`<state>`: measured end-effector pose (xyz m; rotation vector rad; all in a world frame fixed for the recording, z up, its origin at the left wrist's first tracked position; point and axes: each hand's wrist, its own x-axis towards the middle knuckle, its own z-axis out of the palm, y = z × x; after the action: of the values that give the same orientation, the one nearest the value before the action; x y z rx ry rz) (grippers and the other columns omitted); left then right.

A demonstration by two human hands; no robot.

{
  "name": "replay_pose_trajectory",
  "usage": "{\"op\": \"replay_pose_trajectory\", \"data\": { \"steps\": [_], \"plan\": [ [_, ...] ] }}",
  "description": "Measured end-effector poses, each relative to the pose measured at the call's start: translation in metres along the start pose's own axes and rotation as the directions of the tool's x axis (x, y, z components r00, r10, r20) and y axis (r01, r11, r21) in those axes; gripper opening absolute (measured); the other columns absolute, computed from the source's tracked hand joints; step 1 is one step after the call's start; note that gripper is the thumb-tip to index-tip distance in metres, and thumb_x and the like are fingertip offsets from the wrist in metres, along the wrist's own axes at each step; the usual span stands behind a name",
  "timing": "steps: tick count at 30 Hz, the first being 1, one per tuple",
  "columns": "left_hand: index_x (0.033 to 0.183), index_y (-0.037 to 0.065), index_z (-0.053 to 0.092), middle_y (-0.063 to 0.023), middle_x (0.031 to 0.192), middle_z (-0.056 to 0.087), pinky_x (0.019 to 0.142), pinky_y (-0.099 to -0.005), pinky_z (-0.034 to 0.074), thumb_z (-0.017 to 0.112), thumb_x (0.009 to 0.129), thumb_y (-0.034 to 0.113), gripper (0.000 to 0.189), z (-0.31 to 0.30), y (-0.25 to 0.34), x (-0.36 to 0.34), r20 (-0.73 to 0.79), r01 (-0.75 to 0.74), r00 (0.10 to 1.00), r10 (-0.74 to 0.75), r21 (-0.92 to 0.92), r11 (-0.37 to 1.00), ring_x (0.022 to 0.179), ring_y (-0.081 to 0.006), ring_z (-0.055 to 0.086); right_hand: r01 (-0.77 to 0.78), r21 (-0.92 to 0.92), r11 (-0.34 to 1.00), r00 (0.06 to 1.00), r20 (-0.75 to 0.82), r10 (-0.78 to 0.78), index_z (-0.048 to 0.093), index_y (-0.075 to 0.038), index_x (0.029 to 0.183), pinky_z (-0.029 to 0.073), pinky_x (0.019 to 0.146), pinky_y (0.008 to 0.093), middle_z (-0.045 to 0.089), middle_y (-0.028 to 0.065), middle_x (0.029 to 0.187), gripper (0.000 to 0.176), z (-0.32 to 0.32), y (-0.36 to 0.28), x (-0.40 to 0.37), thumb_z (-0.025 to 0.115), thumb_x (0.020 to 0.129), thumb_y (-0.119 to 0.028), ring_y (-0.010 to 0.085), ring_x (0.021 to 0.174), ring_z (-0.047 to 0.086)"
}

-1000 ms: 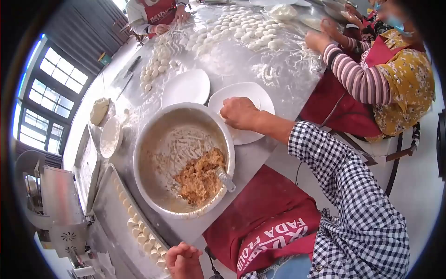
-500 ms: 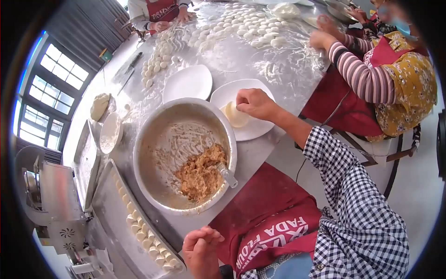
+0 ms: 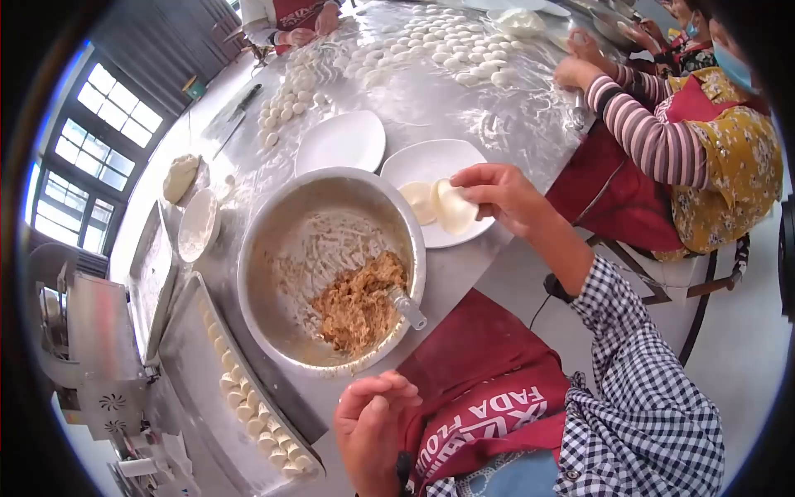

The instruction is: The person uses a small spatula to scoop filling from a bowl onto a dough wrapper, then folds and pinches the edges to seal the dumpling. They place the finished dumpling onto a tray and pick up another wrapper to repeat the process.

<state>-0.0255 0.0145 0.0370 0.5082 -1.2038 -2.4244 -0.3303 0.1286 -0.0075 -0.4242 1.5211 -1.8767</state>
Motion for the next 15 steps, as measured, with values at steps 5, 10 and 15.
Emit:
{"op": "replay_pose_trajectory", "data": {
  "steps": [5, 10, 15],
  "plan": [
    [0.109, -0.005, 0.049, -0.0178, 0.108, 0.055, 0.081, -0.0371, 0.049, 0.05, 0.085, 0.007, 0.027, 0.023, 0.006, 0.01, -0.106, 0.012, 0.994, 0.001, 0.127, 0.992, 0.095, -0.026, 0.058, 0.006, 0.167, 0.986, 0.969, 0.242, -0.047, 0.062, 0.001, 0.097, 0.05, 0.069, 0.0208, 0.064, 0.0065, 0.09, 0.019, 0.051, -0.042, -0.058, 0.06, 0.078, 0.001, 0.0095, 0.078, 0.06],
    [0.107, -0.004, 0.052, -0.0126, 0.105, 0.058, 0.082, -0.029, 0.047, 0.055, 0.082, 0.0, 0.026, 0.038, 0.008, 0.014, -0.174, -0.082, 0.98, 0.093, 0.072, 0.994, 0.093, -0.0172, 0.057, 0.138, 0.117, 0.983, 0.83, 0.528, -0.18, 0.06, 0.002, 0.098, 0.047, 0.073, 0.0203, 0.061, 0.0034, 0.093, 0.02, 0.106, -0.03, -0.093, 0.061, 0.078, 0.006, 0.0072, 0.085, 0.056],
    [0.106, -0.003, 0.053, -0.0093, 0.098, 0.06, 0.08, -0.0269, 0.046, 0.061, 0.084, 0.012, 0.027, 0.013, 0.001, 0.009, -0.174, -0.136, 0.974, 0.147, 0.073, 0.988, 0.089, -0.0135, 0.057, 0.152, 0.1, 0.983, 0.816, 0.549, -0.182, 0.056, 0.002, 0.102, 0.047, 0.076, 0.0213, 0.06, 0.0036, 0.096, 0.022, 0.119, -0.017, -0.093, 0.059, 0.08, 0.005, 0.0086, 0.089, 0.057]
  ]
}}
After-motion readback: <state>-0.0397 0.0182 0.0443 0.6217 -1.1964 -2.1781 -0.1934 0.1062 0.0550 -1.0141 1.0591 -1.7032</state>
